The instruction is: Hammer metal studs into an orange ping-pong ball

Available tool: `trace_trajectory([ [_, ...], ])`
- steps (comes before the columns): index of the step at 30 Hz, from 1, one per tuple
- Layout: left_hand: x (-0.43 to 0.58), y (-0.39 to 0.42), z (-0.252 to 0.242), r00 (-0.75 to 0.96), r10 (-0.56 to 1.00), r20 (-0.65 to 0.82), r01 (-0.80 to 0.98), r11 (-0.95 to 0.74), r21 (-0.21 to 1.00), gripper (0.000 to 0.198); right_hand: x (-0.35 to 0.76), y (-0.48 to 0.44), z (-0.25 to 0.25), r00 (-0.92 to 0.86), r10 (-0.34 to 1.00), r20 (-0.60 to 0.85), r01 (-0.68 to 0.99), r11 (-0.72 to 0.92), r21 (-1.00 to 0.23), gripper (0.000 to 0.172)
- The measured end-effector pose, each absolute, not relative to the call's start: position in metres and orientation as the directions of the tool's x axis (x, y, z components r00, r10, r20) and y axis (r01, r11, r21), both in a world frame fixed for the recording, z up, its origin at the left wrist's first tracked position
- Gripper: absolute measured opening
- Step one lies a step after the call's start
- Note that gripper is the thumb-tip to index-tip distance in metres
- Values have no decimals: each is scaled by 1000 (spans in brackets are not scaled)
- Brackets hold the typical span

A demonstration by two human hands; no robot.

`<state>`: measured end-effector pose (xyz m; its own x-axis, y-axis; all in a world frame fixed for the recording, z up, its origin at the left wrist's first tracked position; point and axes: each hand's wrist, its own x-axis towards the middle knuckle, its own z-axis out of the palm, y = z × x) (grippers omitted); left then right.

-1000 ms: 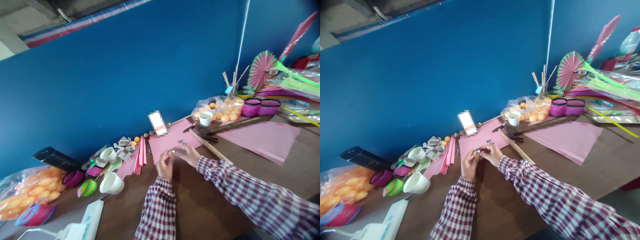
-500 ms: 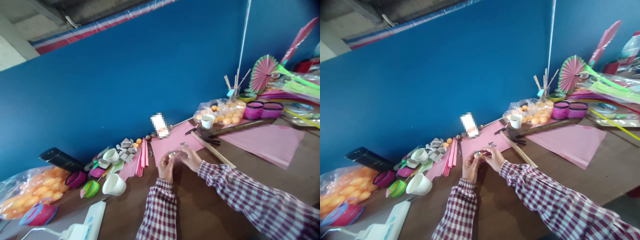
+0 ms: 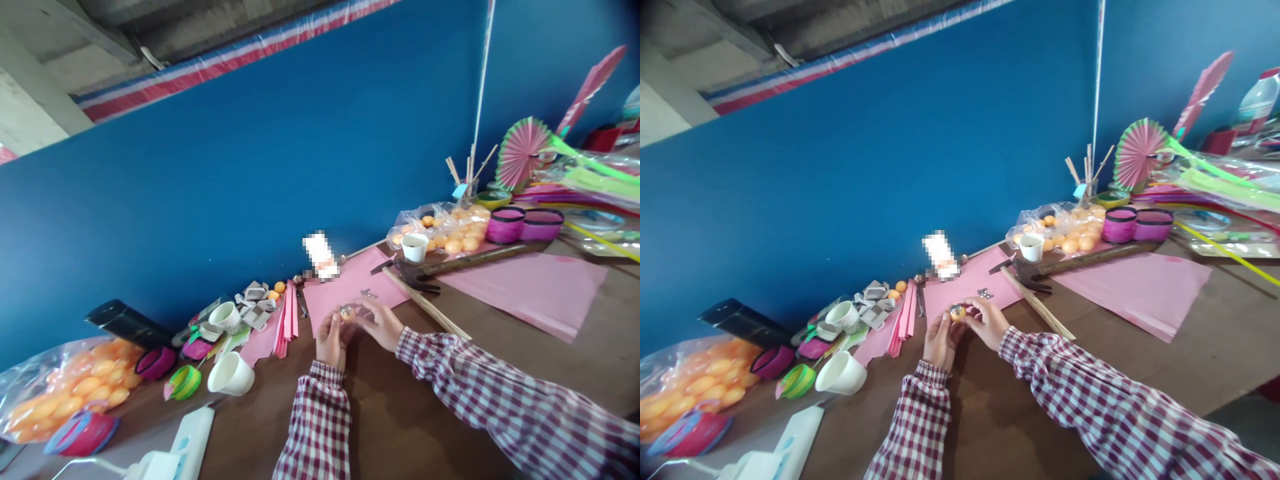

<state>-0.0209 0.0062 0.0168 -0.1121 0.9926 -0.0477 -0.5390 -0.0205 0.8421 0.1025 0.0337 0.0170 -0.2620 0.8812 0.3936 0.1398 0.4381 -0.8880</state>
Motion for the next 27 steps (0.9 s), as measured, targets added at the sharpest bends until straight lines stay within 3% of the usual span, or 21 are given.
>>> trace_trajectory([
  [7,-21,7,17,-105,993,-52,-558,-16,830,26,104,31,20,-295,867,402,145,456,-878,37],
  [21,-20,6,17,-65,998,-25,-495,-11,869,30,103,34,15,-377,785,493,155,578,-801,33],
  [24,-21,8,16,-102,994,-41,-526,-19,850,29,109,41,15,-389,776,497,235,605,-761,37],
  [27,-23,10,15,-175,981,-90,-572,-27,820,28,125,53,18,-293,841,455,505,540,-673,32],
])
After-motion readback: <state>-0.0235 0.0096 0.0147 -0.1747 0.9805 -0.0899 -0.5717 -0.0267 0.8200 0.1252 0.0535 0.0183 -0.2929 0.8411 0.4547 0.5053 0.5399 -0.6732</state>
